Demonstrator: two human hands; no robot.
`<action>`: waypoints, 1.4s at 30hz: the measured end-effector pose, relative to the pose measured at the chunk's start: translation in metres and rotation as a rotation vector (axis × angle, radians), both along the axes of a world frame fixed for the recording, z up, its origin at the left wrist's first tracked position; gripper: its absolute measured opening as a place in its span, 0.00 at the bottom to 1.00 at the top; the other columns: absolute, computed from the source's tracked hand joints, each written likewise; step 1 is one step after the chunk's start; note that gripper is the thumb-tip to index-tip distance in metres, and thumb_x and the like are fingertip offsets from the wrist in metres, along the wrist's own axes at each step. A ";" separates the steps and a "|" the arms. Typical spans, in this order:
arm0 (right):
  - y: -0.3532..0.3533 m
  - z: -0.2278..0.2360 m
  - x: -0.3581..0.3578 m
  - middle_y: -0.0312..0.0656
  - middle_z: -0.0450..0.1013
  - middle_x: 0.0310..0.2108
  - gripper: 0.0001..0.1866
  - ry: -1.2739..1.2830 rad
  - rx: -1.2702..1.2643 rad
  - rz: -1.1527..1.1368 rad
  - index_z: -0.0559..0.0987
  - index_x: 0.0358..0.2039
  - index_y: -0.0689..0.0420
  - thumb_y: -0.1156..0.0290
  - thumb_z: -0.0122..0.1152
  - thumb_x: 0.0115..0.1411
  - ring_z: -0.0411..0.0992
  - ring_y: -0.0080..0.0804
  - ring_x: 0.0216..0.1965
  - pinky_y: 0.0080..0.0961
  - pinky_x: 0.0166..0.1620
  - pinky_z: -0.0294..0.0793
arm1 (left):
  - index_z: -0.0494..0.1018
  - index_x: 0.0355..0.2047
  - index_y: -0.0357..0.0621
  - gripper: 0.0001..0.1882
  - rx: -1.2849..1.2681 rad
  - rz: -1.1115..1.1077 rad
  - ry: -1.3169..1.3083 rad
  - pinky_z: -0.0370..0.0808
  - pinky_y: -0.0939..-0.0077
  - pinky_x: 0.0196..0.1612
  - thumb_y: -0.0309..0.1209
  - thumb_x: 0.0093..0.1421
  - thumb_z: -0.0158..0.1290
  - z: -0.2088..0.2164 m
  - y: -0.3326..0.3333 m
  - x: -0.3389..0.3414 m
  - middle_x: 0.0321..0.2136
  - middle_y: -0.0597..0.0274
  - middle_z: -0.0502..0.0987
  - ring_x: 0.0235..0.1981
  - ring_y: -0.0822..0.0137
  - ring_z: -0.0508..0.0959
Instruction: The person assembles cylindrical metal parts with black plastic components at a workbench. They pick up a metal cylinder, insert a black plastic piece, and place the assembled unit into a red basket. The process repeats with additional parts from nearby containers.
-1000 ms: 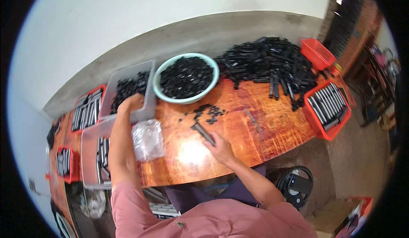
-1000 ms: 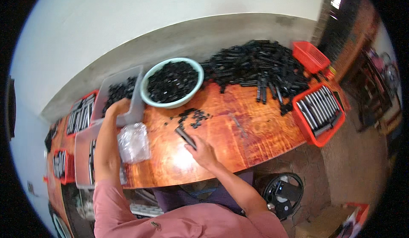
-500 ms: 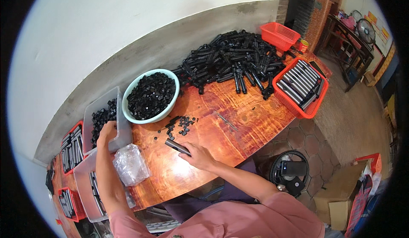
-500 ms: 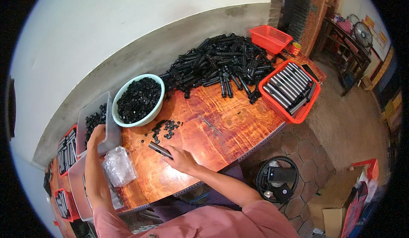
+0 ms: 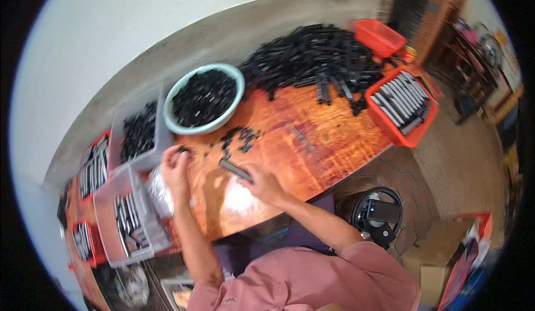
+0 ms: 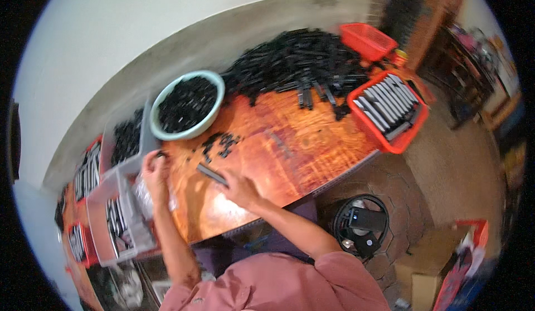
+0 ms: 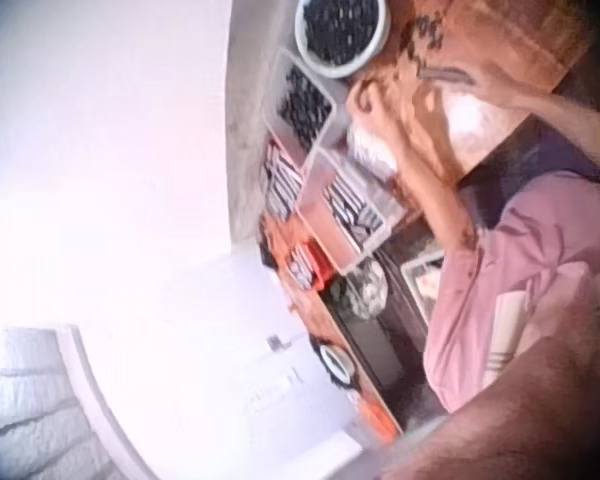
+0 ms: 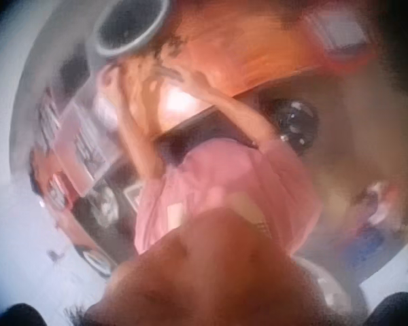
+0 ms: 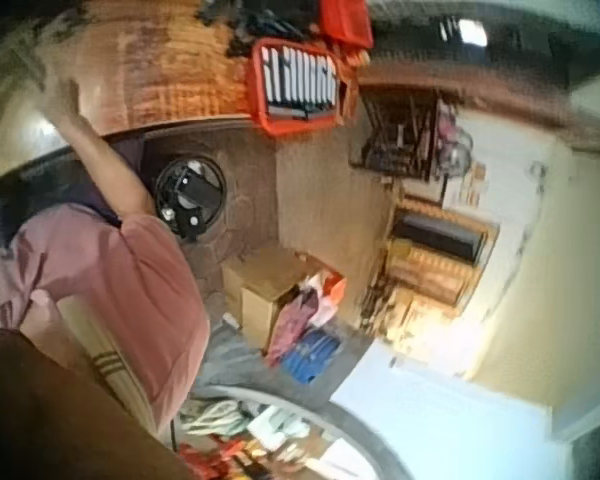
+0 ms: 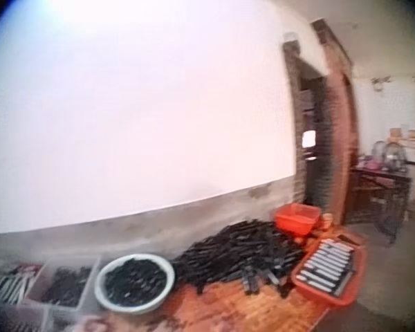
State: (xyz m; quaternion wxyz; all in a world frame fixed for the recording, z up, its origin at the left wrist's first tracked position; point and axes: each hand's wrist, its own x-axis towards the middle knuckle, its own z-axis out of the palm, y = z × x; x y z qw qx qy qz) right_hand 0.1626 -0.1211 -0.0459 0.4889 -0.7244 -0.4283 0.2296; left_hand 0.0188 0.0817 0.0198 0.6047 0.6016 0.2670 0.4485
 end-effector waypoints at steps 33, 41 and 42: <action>-0.003 -0.005 -0.009 0.50 0.79 0.34 0.21 -0.417 0.319 0.037 0.77 0.49 0.61 0.71 0.71 0.55 0.80 0.46 0.31 0.35 0.34 0.78 | 0.80 0.50 0.35 0.13 -0.157 -0.194 0.177 0.79 0.77 0.46 0.25 0.66 0.56 -0.034 -0.056 -0.017 0.44 0.56 0.83 0.41 0.70 0.82; -0.001 -0.004 -0.009 0.50 0.79 0.35 0.21 -0.385 0.325 0.033 0.77 0.49 0.59 0.69 0.71 0.56 0.80 0.47 0.31 0.37 0.34 0.79 | 0.80 0.50 0.36 0.13 -0.228 -0.313 0.096 0.78 0.74 0.51 0.24 0.66 0.55 -0.032 -0.060 -0.013 0.47 0.56 0.83 0.46 0.68 0.81; -0.001 -0.004 -0.009 0.50 0.79 0.35 0.21 -0.336 0.305 0.038 0.77 0.49 0.60 0.69 0.70 0.57 0.80 0.45 0.30 0.35 0.33 0.78 | 0.80 0.50 0.36 0.13 -0.231 -0.316 0.106 0.78 0.74 0.52 0.23 0.66 0.55 -0.031 -0.061 -0.013 0.47 0.56 0.82 0.47 0.68 0.81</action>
